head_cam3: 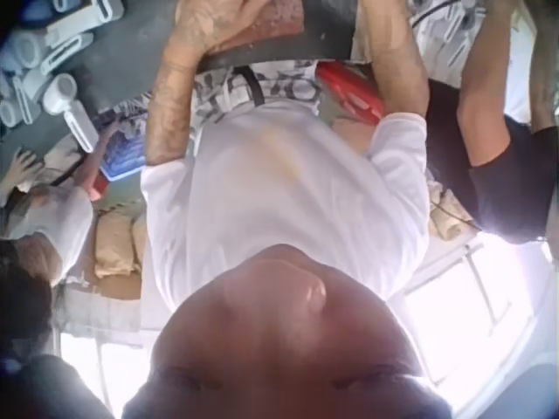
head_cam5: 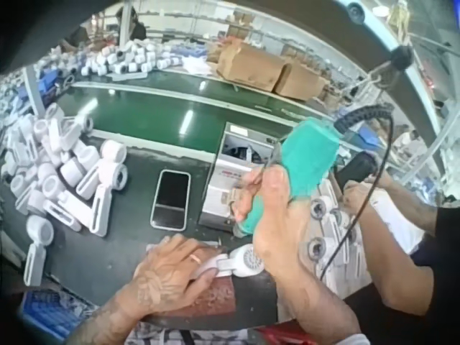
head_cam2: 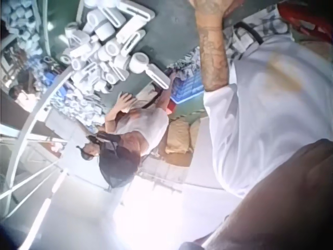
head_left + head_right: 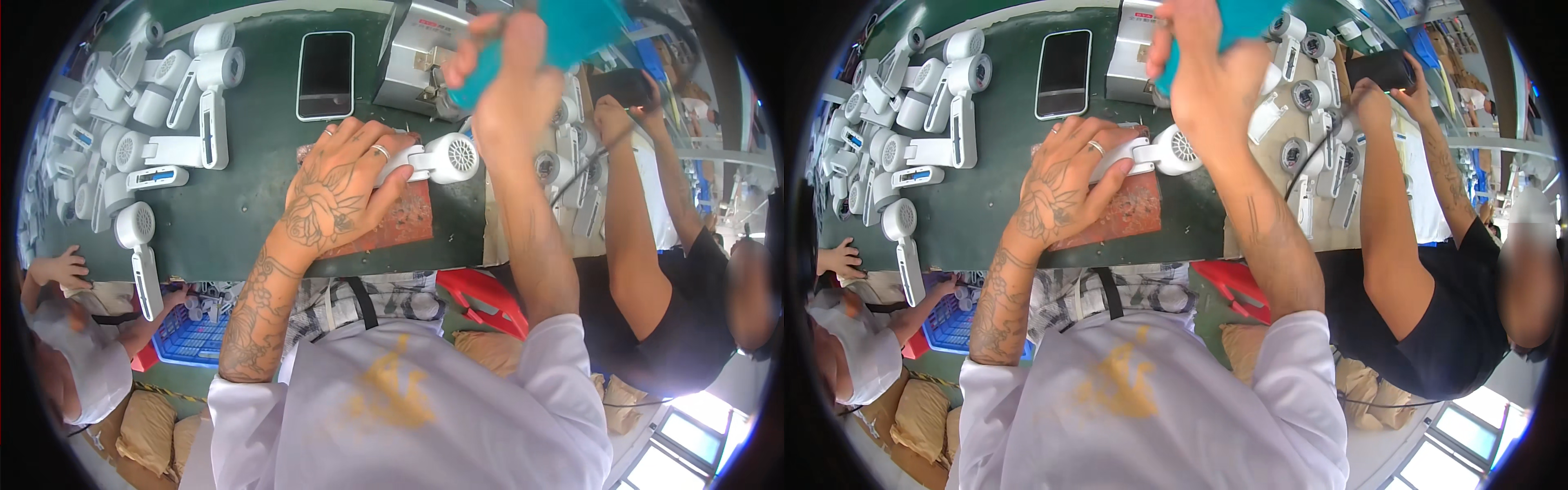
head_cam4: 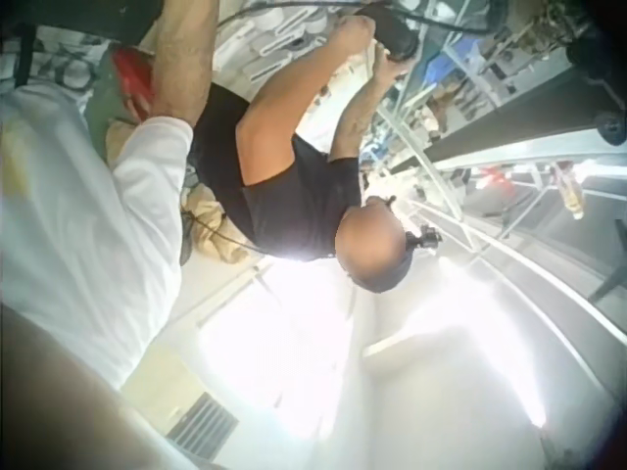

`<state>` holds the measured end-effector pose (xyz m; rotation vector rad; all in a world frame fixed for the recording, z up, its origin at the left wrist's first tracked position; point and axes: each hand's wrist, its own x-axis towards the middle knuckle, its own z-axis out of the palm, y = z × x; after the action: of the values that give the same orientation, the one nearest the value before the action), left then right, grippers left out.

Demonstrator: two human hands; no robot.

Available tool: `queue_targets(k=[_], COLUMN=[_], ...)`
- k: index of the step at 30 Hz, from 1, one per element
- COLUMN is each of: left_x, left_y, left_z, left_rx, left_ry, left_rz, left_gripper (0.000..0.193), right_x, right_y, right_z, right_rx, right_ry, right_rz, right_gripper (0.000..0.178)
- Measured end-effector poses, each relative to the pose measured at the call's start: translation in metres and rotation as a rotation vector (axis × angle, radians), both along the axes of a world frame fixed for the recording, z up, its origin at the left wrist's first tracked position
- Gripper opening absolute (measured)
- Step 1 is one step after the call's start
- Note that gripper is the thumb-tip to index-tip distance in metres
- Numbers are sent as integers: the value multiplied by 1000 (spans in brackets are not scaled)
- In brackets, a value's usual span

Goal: Assembling small handheld fans by joining plastic housing parts and using an electric screwdriver to secure them.

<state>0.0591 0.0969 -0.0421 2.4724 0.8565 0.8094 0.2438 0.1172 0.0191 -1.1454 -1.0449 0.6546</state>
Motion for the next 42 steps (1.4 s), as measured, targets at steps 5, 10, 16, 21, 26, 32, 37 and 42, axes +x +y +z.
queue_targets(k=[5, 10, 16, 21, 26, 32, 37, 42], left_x=[2, 0, -1, 6, 2, -14, -50, -156], left_y=[0, 0, 0, -4, -3, -27, -54, -26], left_z=[3, 1, 0, -19, -25, -35, -12, -2], left_rx=[-31, -29, -16, 79, 95, 431, -164, -265], left_ry=[0, -39, 28, -97, -112, -121, -486, -1254], left_rz=[-25, -29, 1, 22, -27, 49, 249, 789], left_gripper=[33, 30, 32, 35, 35, 27, 34, 46], right_x=[-7, -13, -12, 9, 8, -1, -6, -2], right_y=[-57, -62, -57, -66, -63, -95, -156, -182], right_z=[6, 0, -21, -32, -36, -20, -3, -26], right_rx=[25, -30, -8, -15, 73, 126, 333, 165], right_ry=[71, -12, 33, 561, 133, 337, 402, 300], right_rz=[64, 97, 159, 241, 174, 235, 269, 128], right_gripper=[85, 87, 73, 62, 70, 76, 75, 68])
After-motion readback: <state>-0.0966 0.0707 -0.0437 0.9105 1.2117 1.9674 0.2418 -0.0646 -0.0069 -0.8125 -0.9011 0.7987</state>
